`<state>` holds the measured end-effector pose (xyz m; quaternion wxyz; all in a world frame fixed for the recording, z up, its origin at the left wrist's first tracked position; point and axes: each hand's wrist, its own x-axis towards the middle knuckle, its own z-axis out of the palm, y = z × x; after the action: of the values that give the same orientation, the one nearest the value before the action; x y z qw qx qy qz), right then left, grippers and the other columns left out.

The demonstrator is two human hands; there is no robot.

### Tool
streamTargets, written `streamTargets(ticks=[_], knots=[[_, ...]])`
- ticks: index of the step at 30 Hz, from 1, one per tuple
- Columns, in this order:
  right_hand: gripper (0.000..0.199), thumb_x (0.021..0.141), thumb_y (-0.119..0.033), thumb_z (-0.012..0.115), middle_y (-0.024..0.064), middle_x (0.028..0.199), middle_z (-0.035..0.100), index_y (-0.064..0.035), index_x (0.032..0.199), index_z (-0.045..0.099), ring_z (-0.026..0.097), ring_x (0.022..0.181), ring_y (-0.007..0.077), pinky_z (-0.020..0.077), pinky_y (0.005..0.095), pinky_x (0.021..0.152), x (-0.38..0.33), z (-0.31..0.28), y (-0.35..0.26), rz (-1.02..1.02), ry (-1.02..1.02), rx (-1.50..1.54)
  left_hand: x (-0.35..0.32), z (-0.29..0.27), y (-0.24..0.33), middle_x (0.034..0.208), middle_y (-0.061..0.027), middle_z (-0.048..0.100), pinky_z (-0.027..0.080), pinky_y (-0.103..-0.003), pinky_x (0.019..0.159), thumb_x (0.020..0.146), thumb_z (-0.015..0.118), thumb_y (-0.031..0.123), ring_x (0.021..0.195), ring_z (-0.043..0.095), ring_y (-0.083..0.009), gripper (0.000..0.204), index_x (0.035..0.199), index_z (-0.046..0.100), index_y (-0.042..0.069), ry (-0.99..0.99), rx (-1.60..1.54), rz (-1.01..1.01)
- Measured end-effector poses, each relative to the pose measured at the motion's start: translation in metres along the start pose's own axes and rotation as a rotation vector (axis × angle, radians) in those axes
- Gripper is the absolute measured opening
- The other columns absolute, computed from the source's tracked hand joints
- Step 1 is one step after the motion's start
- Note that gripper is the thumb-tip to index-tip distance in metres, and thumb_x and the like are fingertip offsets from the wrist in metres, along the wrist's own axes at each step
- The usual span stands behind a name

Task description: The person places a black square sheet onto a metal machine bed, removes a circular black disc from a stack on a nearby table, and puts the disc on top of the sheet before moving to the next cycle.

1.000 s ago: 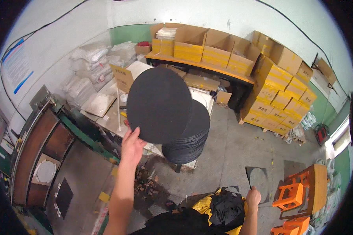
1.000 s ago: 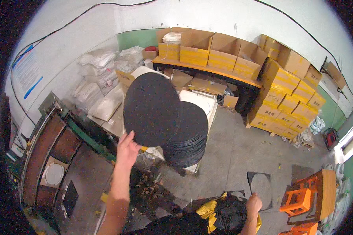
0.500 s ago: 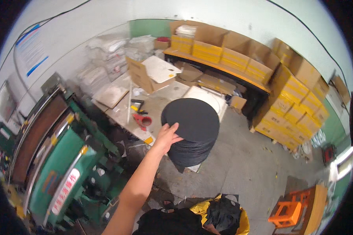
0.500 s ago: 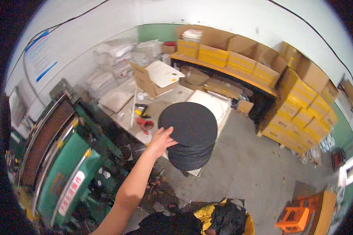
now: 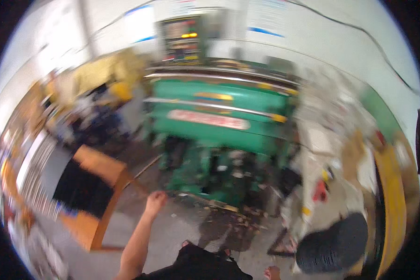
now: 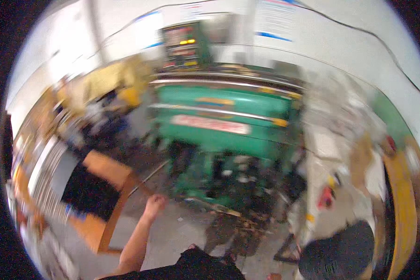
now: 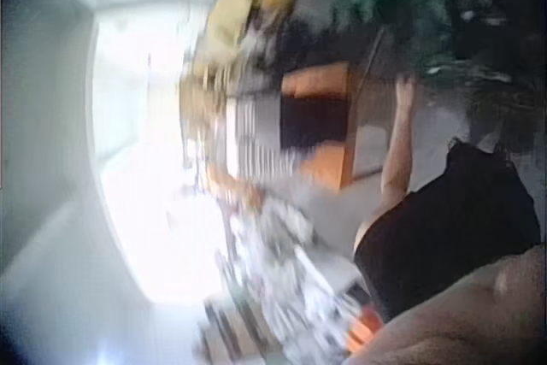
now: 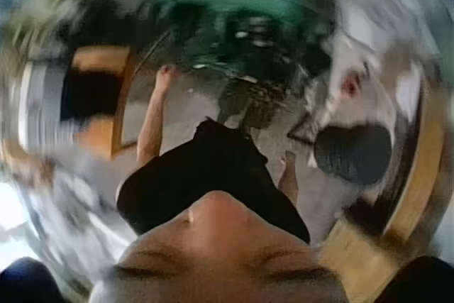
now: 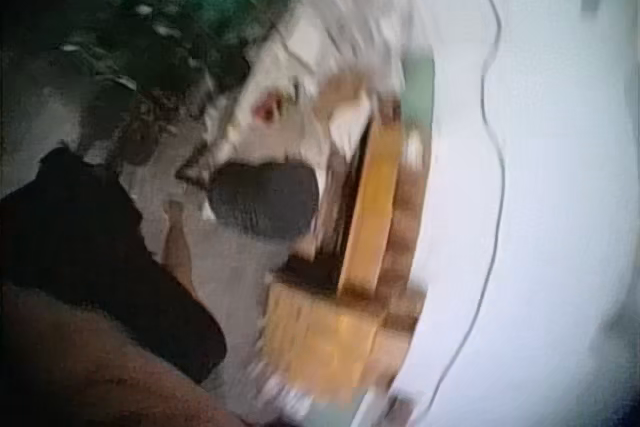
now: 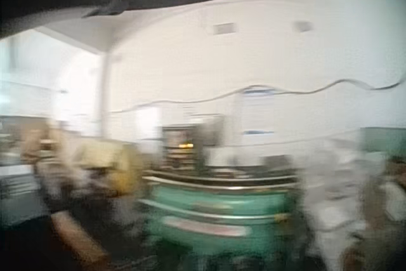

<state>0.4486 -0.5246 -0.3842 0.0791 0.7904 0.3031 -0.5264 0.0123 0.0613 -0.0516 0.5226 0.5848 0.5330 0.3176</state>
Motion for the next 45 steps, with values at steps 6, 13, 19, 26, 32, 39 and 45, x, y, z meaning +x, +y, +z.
streamTargets(ticks=[6,13,19,26,32,39,45], knots=[[0.032,0.094,-0.02,0.055,0.0126,0.111,0.051,-0.0045,0.119,0.044,0.053,0.092,0.0298,0.0489,0.0398,0.071,0.023,-0.067,-0.119,-0.343,-0.132,1.046,-0.104,-0.258,0.071,0.094,-0.0078,0.065,0.05,-0.03,0.07,0.094,0.055,0.012,0.076,0.06,-0.0149,0.014,0.098,0.061,-0.001,1.324,0.222,0.573],[0.023,0.094,-0.023,0.06,0.011,0.091,0.069,-0.0021,0.104,0.06,0.068,0.08,0.0208,0.054,0.0317,0.06,0.007,-0.085,-0.431,-0.302,-0.027,0.643,-0.17,-0.451,0.017,0.09,-0.0053,0.064,0.046,-0.032,0.071,0.089,0.069,0.03,0.076,0.057,-0.0152,0.039,0.111,0.065,-0.002,1.644,0.581,0.147],[0.024,0.093,-0.019,0.062,0.0101,0.087,0.069,-0.0009,0.109,0.063,0.068,0.076,0.0212,0.0541,0.0332,0.062,0.023,-0.057,-0.452,-0.4,-0.01,0.53,-0.179,-0.469,0.007,0.085,0.0043,0.053,0.038,-0.025,0.07,0.088,0.07,0.029,0.076,0.048,-0.0067,0.022,0.1,0.06,0.013,1.298,-0.6,0.196],[0.02,0.091,-0.016,0.061,0.0086,0.067,0.063,0.0022,0.086,0.067,0.058,0.057,0.0175,0.0441,0.035,0.05,0.041,-0.065,-0.341,-0.367,0.442,0.642,-0.236,-0.413,0.017,0.091,-0.0048,0.057,0.048,-0.032,0.064,0.094,0.057,0.025,0.08,0.057,-0.0153,0.016,0.092,0.06,0.009,0.799,-1.016,0.153],[0.022,0.098,-0.018,0.058,0.0098,0.098,0.069,0.0016,0.104,0.062,0.065,0.092,0.0156,0.0511,0.0296,0.078,-0.159,-0.171,-0.559,-0.838,0.584,0.735,-0.163,-0.403,0.065,0.114,-0.0056,0.058,0.051,-0.029,0.071,0.097,0.055,0.013,0.092,0.059,-0.0156,0.037,0.132,0.05,0.004,1.035,-0.546,0.454],[0.033,0.097,-0.02,0.058,0.0109,0.108,0.066,0.0033,0.12,0.058,0.066,0.095,0.0207,0.0536,0.034,0.086,-0.231,-0.327,-0.652,-1.114,0.398,1.279,-0.08,-0.233,0.058,0.122,-0.0036,0.055,0.043,-0.033,0.092,0.089,0.061,0.016,0.111,0.051,-0.0166,0.052,0.137,0.045,0.007,0.486,-0.795,0.143],[0.044,0.088,-0.029,0.066,0.0138,0.111,0.058,0.0017,0.117,0.055,0.059,0.098,0.0255,0.0511,0.0425,0.084,-0.036,-0.442,-0.638,-0.468,0.52,1.219,-0.09,-0.096,0.033,0.115,-0.0071,0.063,0.054,-0.027,0.061,0.092,0.053,0.001,0.084,0.066,-0.0185,0.039,0.131,0.049,0.004,0.067,-0.916,-0.277]])
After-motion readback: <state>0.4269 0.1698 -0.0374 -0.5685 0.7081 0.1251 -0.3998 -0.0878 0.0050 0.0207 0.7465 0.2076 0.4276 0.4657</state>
